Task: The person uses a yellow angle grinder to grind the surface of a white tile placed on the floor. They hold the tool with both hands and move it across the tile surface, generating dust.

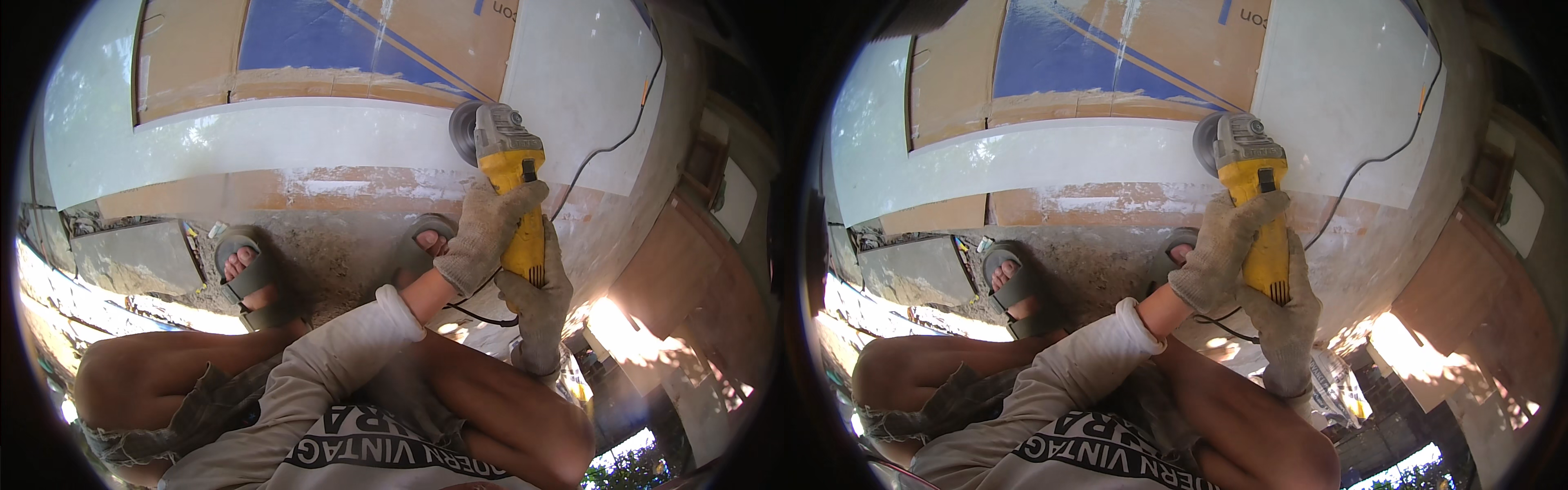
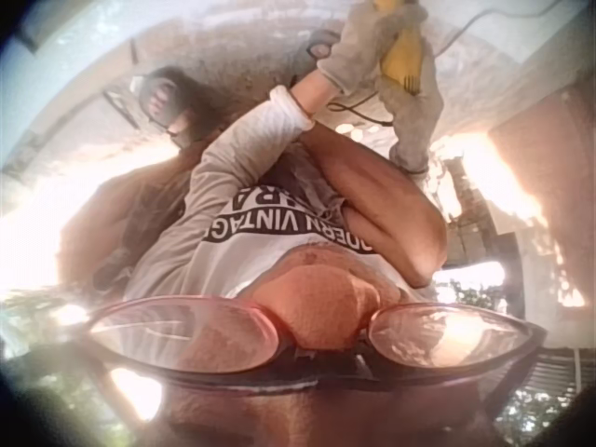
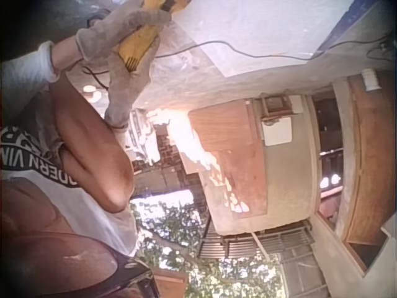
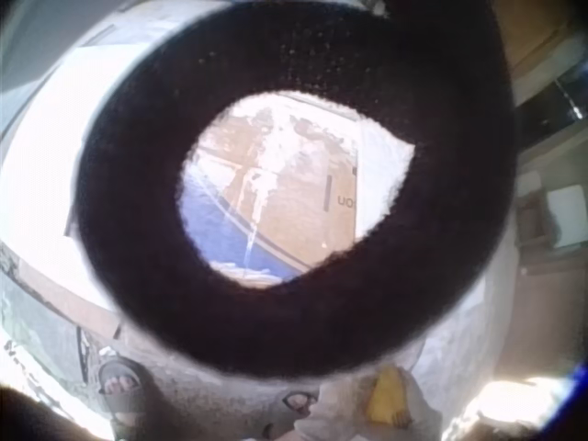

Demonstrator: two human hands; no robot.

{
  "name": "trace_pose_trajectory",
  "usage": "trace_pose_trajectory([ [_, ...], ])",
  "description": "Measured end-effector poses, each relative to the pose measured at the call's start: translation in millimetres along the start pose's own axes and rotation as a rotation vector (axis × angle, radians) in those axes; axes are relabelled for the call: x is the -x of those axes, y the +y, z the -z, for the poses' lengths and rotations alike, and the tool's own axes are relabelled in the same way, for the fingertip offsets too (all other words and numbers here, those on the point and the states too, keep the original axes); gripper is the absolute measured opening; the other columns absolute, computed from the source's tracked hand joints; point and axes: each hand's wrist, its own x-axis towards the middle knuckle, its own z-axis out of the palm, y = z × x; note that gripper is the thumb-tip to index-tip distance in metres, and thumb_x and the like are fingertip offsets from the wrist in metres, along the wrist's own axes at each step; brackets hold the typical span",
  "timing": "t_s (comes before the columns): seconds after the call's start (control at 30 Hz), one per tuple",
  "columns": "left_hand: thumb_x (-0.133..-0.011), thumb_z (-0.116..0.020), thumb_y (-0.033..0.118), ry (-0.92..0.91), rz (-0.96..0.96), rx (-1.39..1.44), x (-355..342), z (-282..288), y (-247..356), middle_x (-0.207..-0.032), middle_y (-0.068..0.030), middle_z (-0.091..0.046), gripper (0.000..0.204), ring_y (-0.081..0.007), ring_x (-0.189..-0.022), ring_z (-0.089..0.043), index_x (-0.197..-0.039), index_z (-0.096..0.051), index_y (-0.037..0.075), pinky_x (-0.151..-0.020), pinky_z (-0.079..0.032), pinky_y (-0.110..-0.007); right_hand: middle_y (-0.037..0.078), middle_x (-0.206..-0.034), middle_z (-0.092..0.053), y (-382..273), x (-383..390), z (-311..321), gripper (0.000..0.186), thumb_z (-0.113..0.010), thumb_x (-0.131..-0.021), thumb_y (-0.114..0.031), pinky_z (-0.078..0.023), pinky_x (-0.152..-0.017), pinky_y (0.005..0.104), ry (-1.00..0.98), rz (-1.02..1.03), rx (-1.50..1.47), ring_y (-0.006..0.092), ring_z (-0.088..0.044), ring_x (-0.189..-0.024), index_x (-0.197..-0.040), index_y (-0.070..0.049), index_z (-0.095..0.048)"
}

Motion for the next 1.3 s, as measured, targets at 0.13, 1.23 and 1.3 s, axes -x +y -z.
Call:
trace_pose_trajectory([
  [0.13,-0.098,-0.079,0.03,-0.017,0.008,0.006,-1,-1,-3,-0.1,-0.0045,-0.07,0.035,-0.0134,-0.09,-0.069,-0.118,-0.067,0.004,-0.081,-0.058,-0.031,0.005,-0.121,-0.073,3,0,2,0.091,-0.087,-0.087,-0.002,-0.057,-0.076,0.0233,0.022,0.009,0.009,0.0068,-0.066,-0.092,-0.167,-0.004,-0.044],
  [1.23,-0.096,-0.081,0.031,0.045,-0.003,0.013,5,0,7,-0.102,-0.0059,-0.071,0.04,-0.0142,-0.089,-0.07,-0.12,-0.067,0.002,-0.082,-0.058,-0.032,0.008,-0.128,-0.072,4,-2,-3,0.091,-0.088,-0.085,0.0,-0.059,-0.084,0.0256,-0.017,0.063,-0.013,0.0094,-0.067,-0.102,-0.166,-0.001,-0.045],
  [1.3,-0.096,-0.081,0.031,0.057,0.006,0.02,4,-2,5,-0.102,-0.0062,-0.071,0.04,-0.0145,-0.089,-0.07,-0.12,-0.067,0.002,-0.082,-0.059,-0.032,0.008,-0.127,-0.072,3,-2,-2,0.091,-0.088,-0.085,0.0,-0.059,-0.083,0.0251,-0.012,0.058,-0.014,0.0087,-0.067,-0.101,-0.166,-0.002,-0.045],
])
